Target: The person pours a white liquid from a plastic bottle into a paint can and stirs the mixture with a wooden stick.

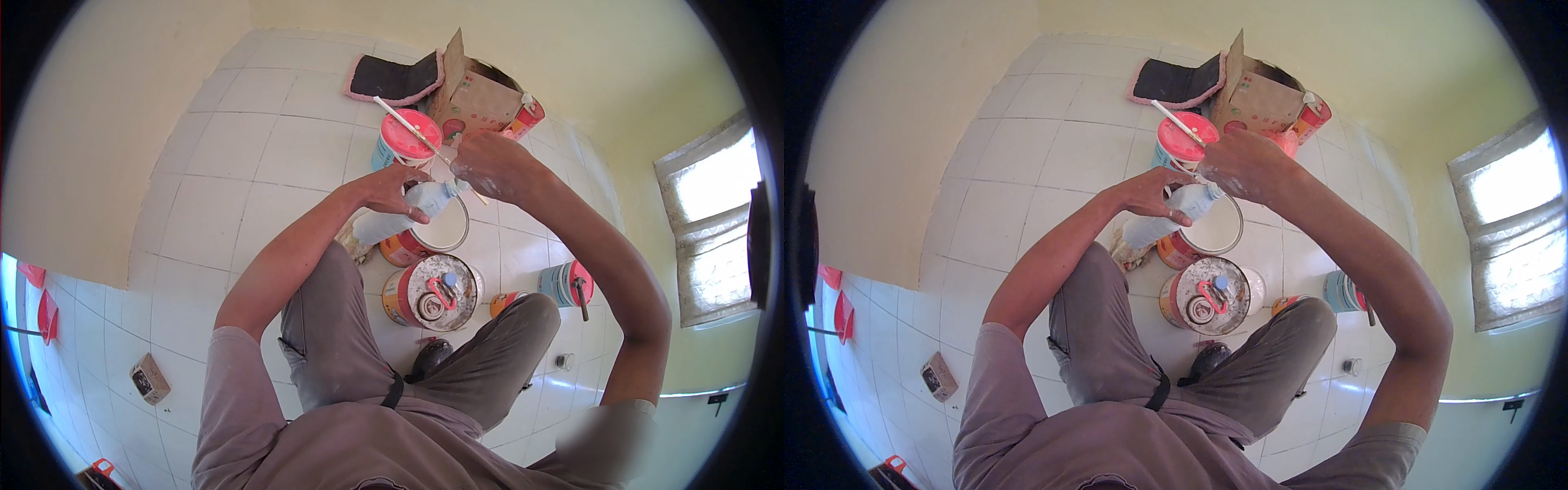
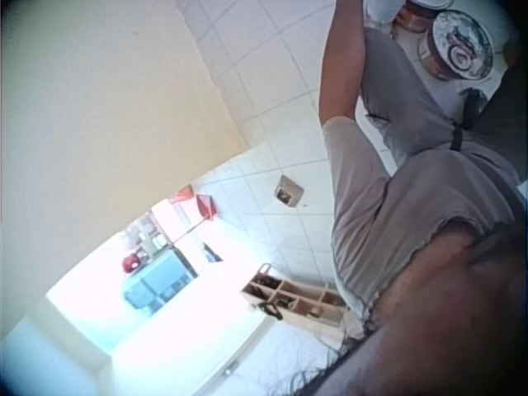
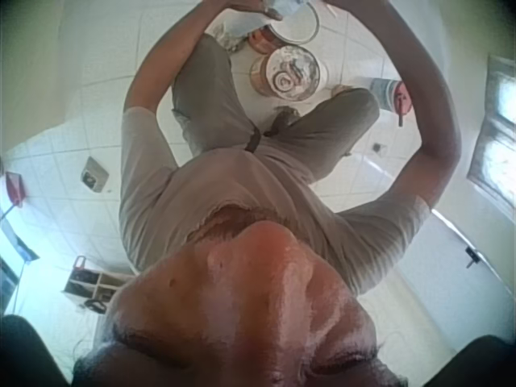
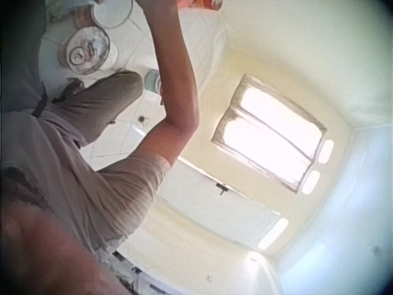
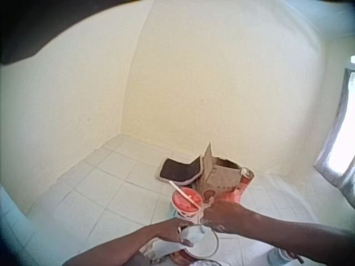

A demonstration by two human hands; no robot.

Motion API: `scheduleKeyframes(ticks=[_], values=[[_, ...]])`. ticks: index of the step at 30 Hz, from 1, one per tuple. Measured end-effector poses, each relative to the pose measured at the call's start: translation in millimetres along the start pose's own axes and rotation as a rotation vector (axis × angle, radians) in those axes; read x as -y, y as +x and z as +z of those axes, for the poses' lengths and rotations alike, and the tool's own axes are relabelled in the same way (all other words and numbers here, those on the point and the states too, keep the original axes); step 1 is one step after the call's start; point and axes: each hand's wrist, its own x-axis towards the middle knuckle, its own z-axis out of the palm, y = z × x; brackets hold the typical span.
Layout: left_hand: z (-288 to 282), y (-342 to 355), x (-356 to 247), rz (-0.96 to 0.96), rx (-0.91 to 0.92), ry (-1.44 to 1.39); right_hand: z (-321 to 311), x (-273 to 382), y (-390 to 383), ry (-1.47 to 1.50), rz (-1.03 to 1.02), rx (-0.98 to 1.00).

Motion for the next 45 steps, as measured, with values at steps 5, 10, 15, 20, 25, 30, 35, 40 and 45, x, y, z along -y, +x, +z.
scheduleKeyframes(ticks=[5, 10, 15, 20, 25, 30, 35, 40, 45], values=[[0.7, 0.7, 1.3, -0.002, 0.005, -0.014, 0.1, -0.7, -1.1, -0.01, -0.022, -0.002], [-0.1, -0.1, -1.3, -0.024, 0.011, 0.002, 3.9, -0.3, -1.3, 0.005, 0.008, 0.002], [0.8, 0.0, 1.9, 0.005, -0.005, 0.013, 5.5, -1.3, -1.5, 0.001, 0.003, -0.001], [-1.0, 0.3, -4.7, -0.036, 0.026, -0.023, 5.3, -2.3, -2.9, -0.037, -0.032, 0.003], [0.1, -0.3, -1.2, -0.03, 0.026, -0.027, 8.1, -1.7, -1.9, -0.047, -0.016, 0.012], [1.9, -0.2, 2.1, 0.003, -0.003, 0.017, 8.9, -0.2, -2.7, -0.014, 0.007, -0.013], [0.1, -1.8, -0.5, -0.027, 0.022, -0.005, 6.2, -2.9, -1.5, 0.018, 0.081, 0.168], [1.7, -3.6, 5.6, -0.062, 0.007, 0.021, 43.6, -21.3, -22.1, 0.237, 0.187, -0.006], [1.2, -5.1, 13.9, -0.138, 0.052, 0.034, 67.4, -26.5, -37.1, 0.487, 0.351, -0.04]])
